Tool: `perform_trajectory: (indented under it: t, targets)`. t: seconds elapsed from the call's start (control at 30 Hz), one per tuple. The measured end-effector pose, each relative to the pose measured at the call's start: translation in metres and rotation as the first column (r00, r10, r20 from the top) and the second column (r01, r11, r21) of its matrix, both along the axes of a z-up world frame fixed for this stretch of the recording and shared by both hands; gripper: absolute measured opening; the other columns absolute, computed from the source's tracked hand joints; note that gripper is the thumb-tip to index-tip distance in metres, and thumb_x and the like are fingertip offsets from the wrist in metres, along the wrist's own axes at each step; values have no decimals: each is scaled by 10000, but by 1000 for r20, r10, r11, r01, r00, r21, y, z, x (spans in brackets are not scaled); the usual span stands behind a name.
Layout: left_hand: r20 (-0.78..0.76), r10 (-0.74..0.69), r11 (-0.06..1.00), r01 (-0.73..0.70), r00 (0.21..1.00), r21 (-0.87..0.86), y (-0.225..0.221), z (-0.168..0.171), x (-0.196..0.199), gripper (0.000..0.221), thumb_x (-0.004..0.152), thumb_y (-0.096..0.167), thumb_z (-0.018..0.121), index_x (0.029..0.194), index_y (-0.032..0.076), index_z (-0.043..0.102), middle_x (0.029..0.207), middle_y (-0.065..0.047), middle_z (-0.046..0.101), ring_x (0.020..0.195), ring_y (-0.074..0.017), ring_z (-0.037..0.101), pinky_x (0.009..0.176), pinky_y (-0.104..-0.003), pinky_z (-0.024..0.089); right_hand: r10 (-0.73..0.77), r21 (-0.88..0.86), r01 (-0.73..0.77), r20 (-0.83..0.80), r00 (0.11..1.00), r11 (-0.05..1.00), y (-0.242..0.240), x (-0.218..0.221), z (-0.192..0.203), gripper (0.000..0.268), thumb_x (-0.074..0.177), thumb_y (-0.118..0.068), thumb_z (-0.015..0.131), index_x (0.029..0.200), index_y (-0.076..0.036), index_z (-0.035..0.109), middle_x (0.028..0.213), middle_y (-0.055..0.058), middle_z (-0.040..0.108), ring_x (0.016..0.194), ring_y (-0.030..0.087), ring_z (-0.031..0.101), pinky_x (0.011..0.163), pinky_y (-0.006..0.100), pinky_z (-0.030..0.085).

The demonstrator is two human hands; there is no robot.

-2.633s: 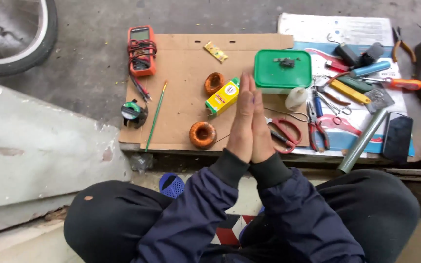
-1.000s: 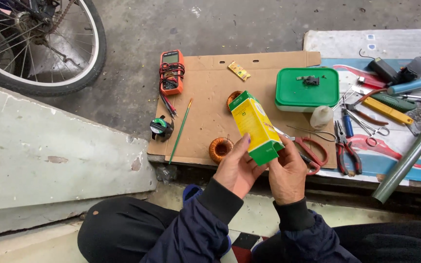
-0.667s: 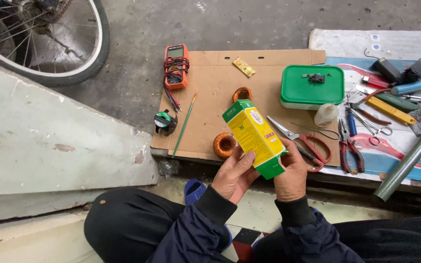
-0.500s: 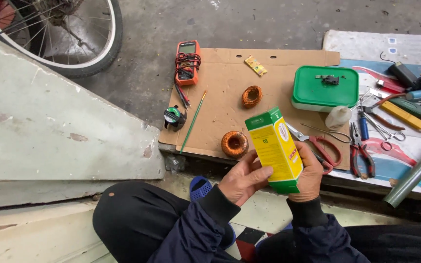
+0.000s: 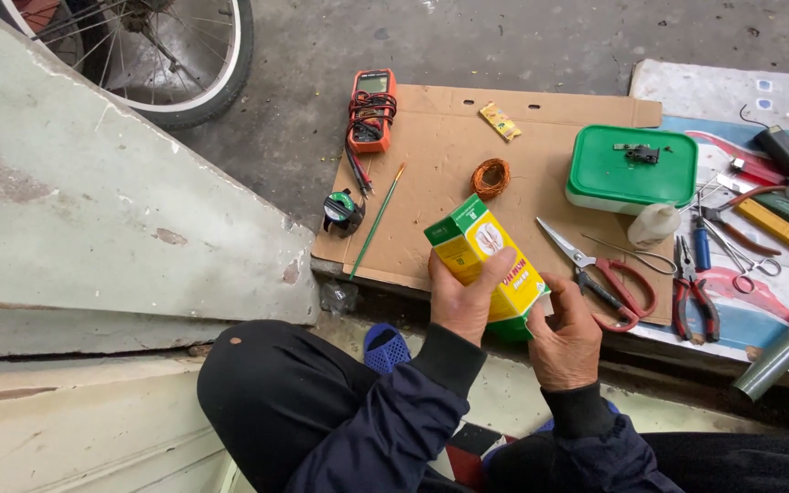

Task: Cutting and tearing a small cardboard box into strips using scissors and hands at a workbench.

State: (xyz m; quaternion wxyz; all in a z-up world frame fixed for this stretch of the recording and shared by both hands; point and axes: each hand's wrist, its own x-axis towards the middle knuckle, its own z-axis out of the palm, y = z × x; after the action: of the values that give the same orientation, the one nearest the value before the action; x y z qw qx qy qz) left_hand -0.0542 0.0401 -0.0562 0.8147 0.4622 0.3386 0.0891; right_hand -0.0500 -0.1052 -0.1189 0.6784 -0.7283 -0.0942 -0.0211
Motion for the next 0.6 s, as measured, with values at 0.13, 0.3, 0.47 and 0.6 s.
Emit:
perform_trajectory:
  t: [0.13,0.3,0.47,0.6]
  targets:
    - [43,36,998,-33,998,-53,16,-3,-2,971,793,428,993,1566,162,468,1395,-134,587,1352,-287,582,1193,-539,473,-7,-36,7,5,1000,999,7,-12,23,243,1040,-44,802,1280,-3,806,844,89,794,811,112,722,835,342,645]
    - [20,128,988,-126,992,-89,37,-23,-32,697,856,433,771,1382,-5,637,1123,-141,705,935,-229,705,832,-325,577,239,-271,-203,104,966,941,15,-30,50,263,939,-8,773,1198,-9,818,956,53,841,694,113,714,617,237,583]
    - [-120,149,982,-161,982,-103,28,-34,-70,825,831,299,824,1551,35,520,1268,-164,644,1065,-250,705,916,-382,607,263,-410,-160,208,942,898,11,-40,29,384,855,83,784,1225,-19,800,1172,79,847,819,140,773,699,252,634]
    - [-59,144,971,-153,988,-185,26,-33,-71,737,855,210,840,1526,38,588,1266,-169,705,1070,-260,737,929,-376,628,260,-429,-154,200,945,890,6,-34,18,449,844,86,789,1276,-35,791,1267,106,826,915,153,799,719,247,660]
